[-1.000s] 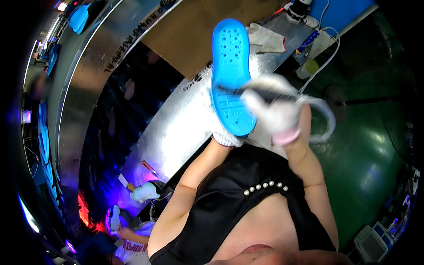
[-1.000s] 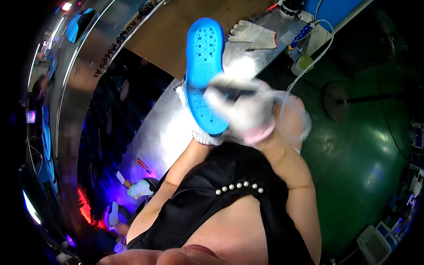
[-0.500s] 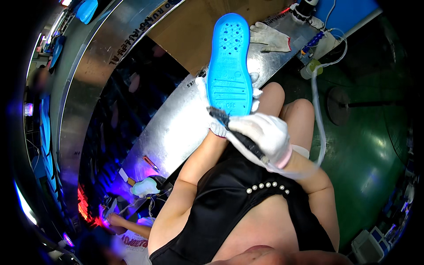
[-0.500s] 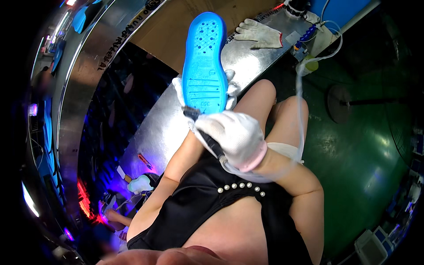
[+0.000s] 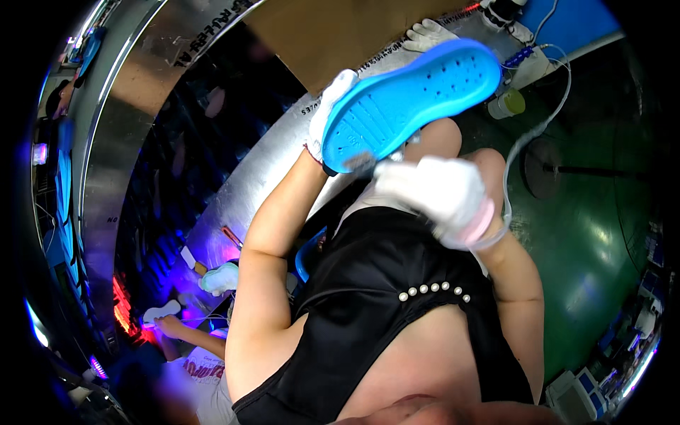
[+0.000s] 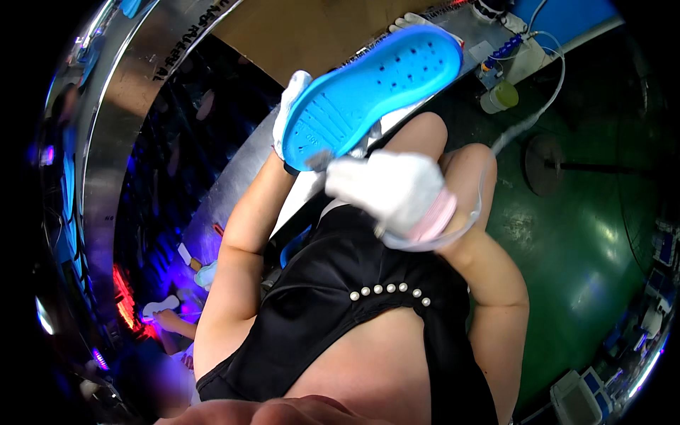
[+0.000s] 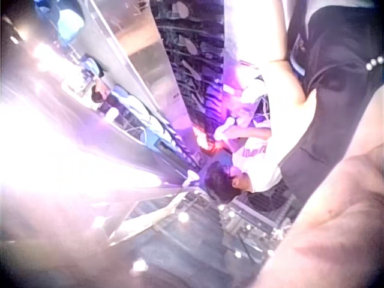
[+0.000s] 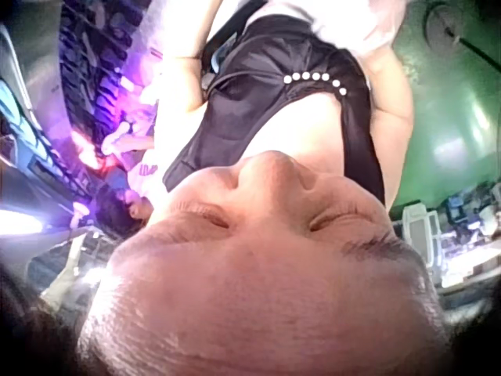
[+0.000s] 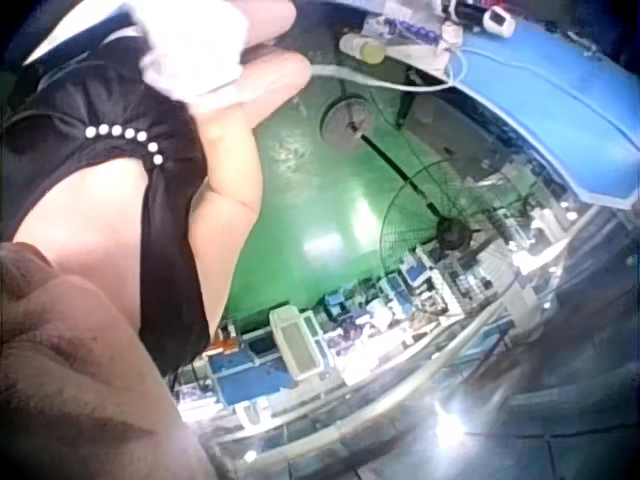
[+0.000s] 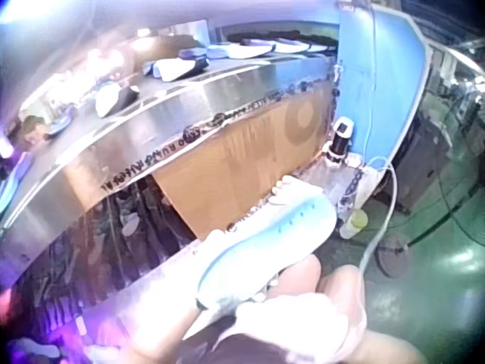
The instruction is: The person uses a brush to apply a substance to blue shoe soles one at a time, then places each sole onto a conveyor belt.
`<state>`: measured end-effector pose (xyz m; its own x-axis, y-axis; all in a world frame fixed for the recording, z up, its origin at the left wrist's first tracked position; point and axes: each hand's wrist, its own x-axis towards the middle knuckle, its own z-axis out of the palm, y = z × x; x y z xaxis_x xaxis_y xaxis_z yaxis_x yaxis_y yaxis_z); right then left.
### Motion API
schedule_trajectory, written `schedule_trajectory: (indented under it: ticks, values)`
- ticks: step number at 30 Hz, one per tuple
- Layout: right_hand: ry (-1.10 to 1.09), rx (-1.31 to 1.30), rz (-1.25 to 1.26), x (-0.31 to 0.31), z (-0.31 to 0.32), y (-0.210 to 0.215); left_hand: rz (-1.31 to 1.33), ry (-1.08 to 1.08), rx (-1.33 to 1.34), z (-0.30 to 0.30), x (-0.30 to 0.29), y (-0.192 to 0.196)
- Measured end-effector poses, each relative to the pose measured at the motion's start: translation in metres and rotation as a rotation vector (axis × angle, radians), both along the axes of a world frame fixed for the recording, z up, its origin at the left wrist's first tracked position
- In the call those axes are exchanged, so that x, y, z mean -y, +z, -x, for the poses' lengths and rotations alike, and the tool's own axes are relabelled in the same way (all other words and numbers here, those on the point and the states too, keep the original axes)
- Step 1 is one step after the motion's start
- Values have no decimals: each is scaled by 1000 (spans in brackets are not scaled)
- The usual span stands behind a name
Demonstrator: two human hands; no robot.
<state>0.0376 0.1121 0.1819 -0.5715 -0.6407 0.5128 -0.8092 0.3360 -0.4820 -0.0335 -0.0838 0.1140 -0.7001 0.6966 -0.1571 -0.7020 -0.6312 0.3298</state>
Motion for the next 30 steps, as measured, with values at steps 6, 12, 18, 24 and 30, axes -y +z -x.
schedule_trajectory:
  ticks: [6, 12, 18, 24, 30]
  values:
    - [14, 225, 179, -6, 15, -12, 320, 2, -117, 1, 9, 19]
    - [-7, 58, 61, -4, 7, -6, 540, 17, -229, 5, 19, 32]
    - [9, -60, -176, -3, -12, 16, 746, 287, -1124, 23, 43, -9]
    - [-6, -3, -110, -11, -3, 17, 812, 349, -1255, 25, 51, -10]
    - [59, 81, 91, 10, 3, 2, 727, 292, -1423, 37, 42, -7]
